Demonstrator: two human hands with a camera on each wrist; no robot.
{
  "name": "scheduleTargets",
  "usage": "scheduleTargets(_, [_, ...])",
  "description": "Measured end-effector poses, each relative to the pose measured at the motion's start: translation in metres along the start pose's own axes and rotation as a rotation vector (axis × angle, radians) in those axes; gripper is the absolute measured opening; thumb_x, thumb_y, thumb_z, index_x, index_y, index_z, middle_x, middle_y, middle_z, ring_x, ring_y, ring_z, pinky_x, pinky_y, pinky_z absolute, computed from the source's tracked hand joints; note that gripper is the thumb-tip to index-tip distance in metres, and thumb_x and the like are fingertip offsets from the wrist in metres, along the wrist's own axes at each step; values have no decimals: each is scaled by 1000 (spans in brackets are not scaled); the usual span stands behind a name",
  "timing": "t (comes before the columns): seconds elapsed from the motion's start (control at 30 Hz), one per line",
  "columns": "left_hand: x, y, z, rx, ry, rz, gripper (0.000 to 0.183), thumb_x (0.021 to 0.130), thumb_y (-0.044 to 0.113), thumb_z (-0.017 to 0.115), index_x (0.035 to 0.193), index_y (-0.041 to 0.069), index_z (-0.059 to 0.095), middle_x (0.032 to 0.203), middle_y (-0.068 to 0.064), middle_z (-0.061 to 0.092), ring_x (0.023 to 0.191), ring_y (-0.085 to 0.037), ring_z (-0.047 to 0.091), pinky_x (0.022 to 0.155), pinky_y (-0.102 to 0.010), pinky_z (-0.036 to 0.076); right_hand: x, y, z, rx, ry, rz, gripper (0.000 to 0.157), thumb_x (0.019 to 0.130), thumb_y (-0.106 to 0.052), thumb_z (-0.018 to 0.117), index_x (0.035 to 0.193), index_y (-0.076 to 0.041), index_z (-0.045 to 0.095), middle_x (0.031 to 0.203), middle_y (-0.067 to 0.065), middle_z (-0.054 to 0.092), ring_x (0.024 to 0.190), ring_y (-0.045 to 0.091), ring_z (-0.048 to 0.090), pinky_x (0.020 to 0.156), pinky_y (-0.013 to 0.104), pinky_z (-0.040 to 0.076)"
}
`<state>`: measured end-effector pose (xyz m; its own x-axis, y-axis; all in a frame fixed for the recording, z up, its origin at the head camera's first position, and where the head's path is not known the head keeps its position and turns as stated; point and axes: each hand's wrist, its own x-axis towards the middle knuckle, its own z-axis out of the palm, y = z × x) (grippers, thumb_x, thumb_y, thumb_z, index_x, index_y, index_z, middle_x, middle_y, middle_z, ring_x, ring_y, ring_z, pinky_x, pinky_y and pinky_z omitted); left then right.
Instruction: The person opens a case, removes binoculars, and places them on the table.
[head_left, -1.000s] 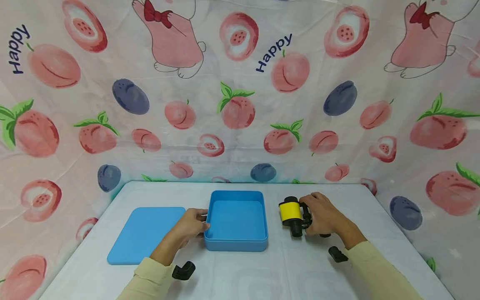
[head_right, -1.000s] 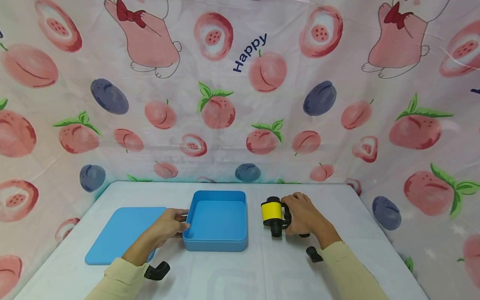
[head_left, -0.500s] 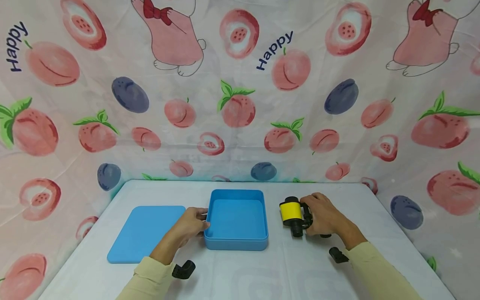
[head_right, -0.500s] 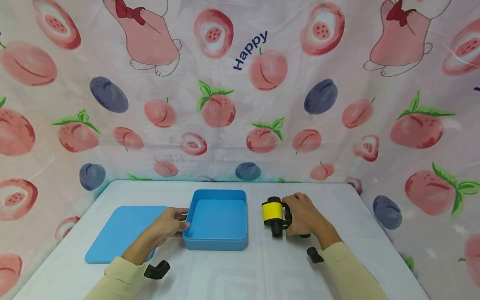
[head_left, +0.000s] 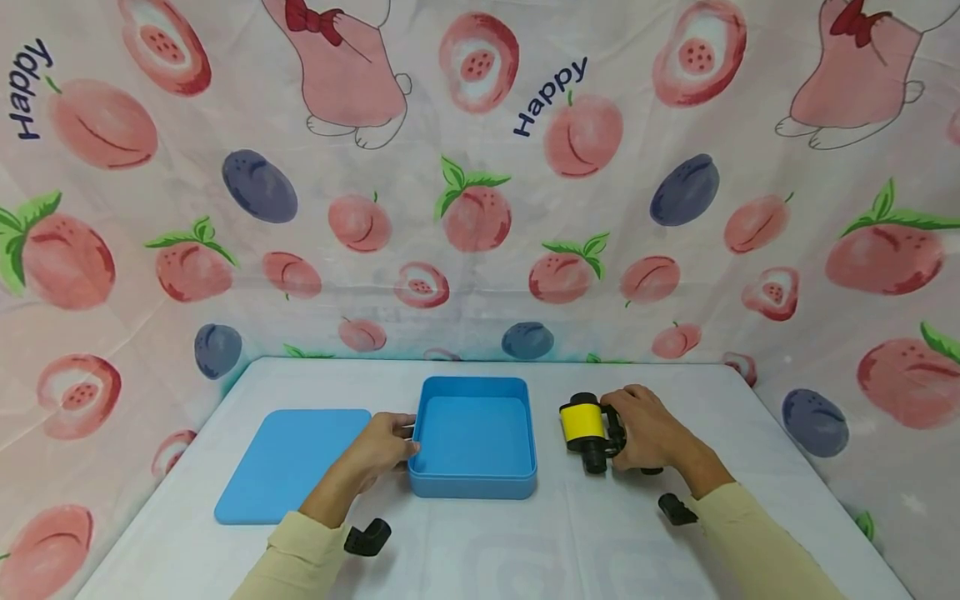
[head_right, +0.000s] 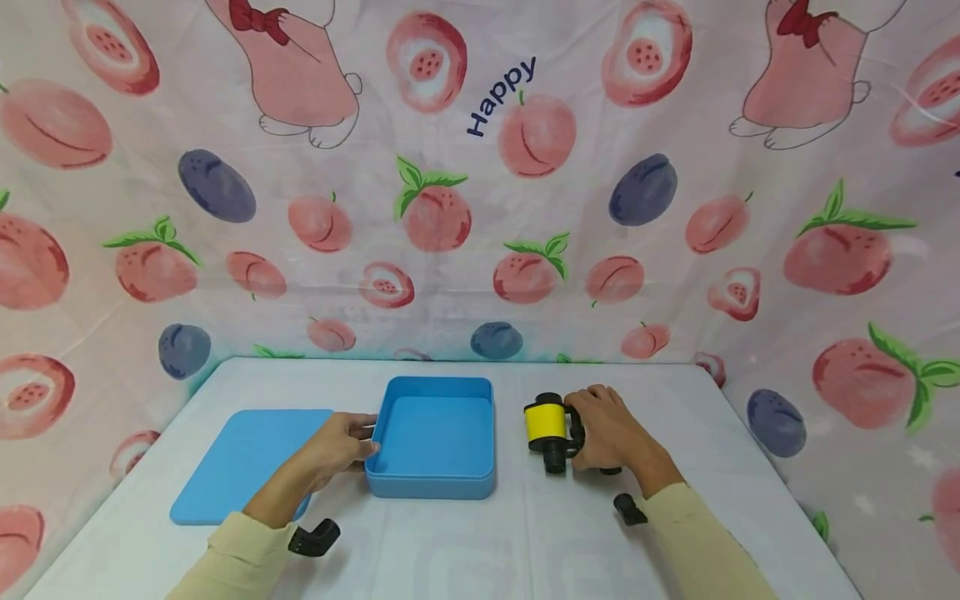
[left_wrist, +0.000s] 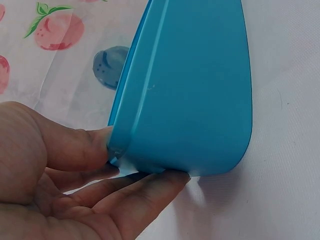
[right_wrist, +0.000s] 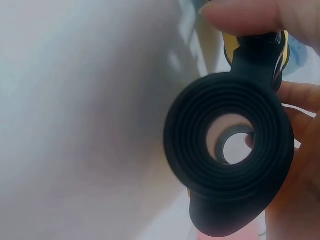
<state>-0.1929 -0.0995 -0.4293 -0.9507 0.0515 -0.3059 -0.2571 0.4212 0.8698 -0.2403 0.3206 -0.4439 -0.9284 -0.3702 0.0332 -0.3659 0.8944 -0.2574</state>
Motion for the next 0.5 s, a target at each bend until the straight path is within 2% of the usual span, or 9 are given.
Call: scheduleTargets(0.5, [1, 0, -1, 8, 1, -3, 56, 100, -5, 60, 153, -11, 42, 152, -36, 50, 132, -53, 59, 96, -60, 57, 0, 1, 3, 14, -31, 10, 87, 62, -28, 95, 138, -9, 58, 140, 15, 61, 138, 43, 42, 113, 71, 41])
